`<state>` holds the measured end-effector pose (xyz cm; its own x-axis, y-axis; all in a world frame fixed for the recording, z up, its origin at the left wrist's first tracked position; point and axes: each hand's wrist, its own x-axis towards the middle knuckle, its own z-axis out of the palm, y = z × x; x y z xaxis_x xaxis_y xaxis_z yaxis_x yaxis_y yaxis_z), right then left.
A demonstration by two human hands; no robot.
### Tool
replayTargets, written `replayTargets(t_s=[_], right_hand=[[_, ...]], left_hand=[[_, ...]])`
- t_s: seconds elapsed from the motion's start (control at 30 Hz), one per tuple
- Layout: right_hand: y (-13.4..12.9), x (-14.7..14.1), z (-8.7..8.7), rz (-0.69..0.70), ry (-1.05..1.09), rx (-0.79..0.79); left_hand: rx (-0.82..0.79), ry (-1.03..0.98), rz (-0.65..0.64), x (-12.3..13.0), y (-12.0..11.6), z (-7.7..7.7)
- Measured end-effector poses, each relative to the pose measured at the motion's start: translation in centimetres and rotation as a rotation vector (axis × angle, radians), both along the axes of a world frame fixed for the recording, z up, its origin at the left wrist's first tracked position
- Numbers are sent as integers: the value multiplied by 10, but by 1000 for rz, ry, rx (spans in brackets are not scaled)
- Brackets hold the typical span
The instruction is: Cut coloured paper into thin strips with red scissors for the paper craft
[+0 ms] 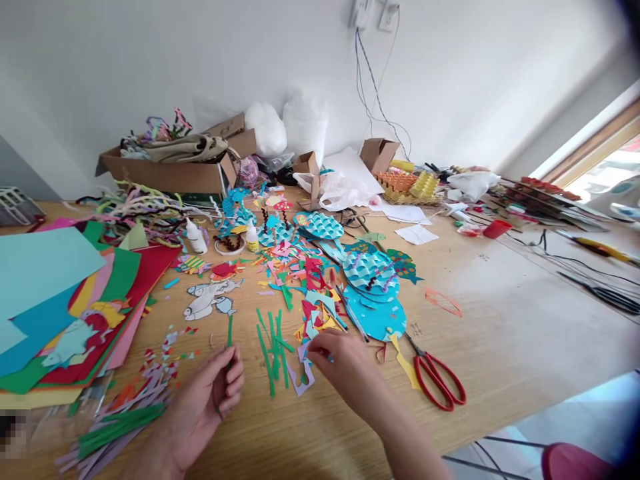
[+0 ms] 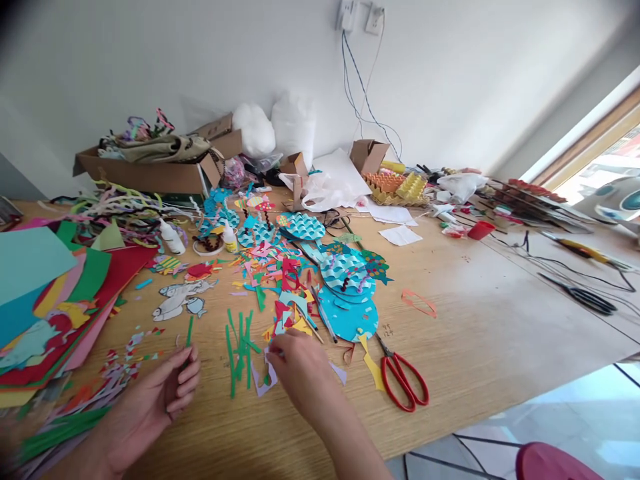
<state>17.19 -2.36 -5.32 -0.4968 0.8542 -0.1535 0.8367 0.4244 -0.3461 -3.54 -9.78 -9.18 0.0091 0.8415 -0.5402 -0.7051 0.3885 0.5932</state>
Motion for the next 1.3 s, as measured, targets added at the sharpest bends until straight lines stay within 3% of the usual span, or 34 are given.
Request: replayTargets(t_s=[0.2, 0.4, 0.67, 0.93, 1.3], right_hand=[[31, -66, -10, -12, -167, 12], [31, -104, -18, 33, -227, 8], [40, -86, -16, -5, -249, 4], [38, -102, -13, 20, -266, -39], [46, -86, -15, 41, -273, -57]], left_hand=[[35, 53, 60, -2, 0, 7], [61, 37, 57, -2, 5, 2], [69, 64, 101, -14, 6, 4], [63, 42, 67, -3, 9, 5], [74, 32, 79, -8, 7, 6]])
